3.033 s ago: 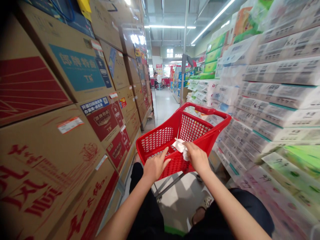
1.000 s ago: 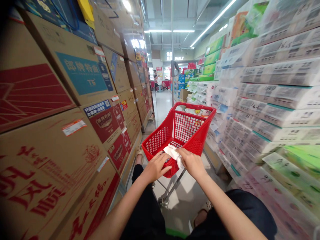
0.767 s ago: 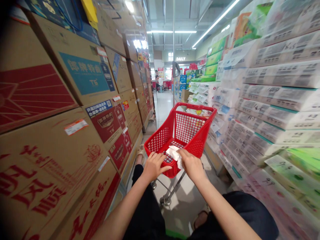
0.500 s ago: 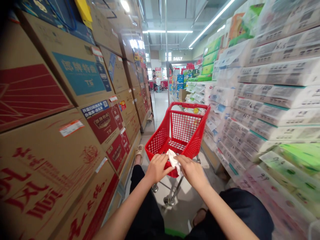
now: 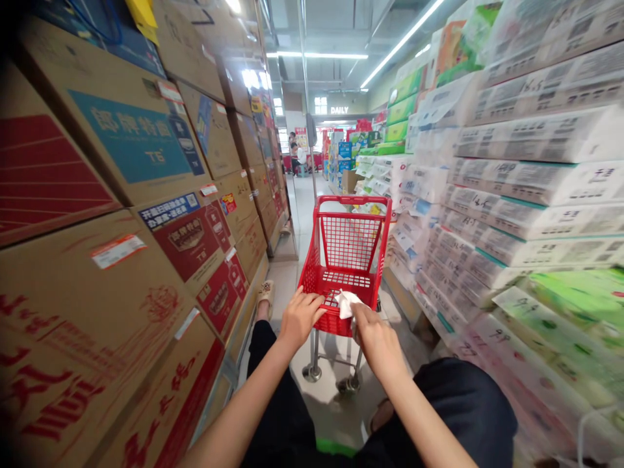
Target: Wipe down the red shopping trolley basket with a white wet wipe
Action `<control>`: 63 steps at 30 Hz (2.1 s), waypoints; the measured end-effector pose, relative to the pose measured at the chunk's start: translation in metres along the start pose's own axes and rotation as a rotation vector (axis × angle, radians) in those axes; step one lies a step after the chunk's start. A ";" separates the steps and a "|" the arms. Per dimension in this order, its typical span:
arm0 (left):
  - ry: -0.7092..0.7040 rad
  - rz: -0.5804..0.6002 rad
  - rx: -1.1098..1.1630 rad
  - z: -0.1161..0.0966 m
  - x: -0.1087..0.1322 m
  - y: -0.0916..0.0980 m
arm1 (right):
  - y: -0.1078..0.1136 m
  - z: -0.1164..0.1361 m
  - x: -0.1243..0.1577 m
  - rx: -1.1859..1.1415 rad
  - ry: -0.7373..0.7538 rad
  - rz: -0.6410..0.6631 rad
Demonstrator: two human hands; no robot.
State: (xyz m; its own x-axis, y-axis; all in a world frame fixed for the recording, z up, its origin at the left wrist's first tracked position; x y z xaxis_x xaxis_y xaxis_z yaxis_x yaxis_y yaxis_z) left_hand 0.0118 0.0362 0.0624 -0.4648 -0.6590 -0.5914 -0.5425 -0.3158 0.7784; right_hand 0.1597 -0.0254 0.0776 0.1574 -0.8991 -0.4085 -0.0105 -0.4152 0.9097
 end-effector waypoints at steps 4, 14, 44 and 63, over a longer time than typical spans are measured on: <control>0.022 0.037 -0.029 -0.019 -0.006 -0.012 | -0.008 0.011 -0.012 0.032 0.008 0.036; -0.234 0.075 0.012 -0.014 0.001 -0.013 | -0.009 -0.096 0.022 -0.017 -0.176 -0.105; -0.292 0.158 0.061 -0.074 -0.037 -0.035 | -0.018 -0.037 0.017 -0.147 -0.058 -0.102; -0.246 0.064 -0.055 -0.071 -0.063 -0.042 | -0.014 -0.076 0.027 -0.096 -0.160 -0.135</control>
State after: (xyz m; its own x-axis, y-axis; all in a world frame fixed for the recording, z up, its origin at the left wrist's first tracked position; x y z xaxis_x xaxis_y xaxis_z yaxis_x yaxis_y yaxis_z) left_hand 0.1135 0.0430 0.0820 -0.6567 -0.4950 -0.5690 -0.4713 -0.3198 0.8220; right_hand 0.2394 -0.0334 0.0599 -0.0073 -0.8499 -0.5269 0.0956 -0.5251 0.8457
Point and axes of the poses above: each hand's wrist, its own x-axis away from the middle knuckle, its own y-axis out of the back of the hand, z = x × y, the point moved 10 cm from there along -x, towards the middle knuckle, and after that the axes turned 11 degrees about x, right-handed, at the moved point
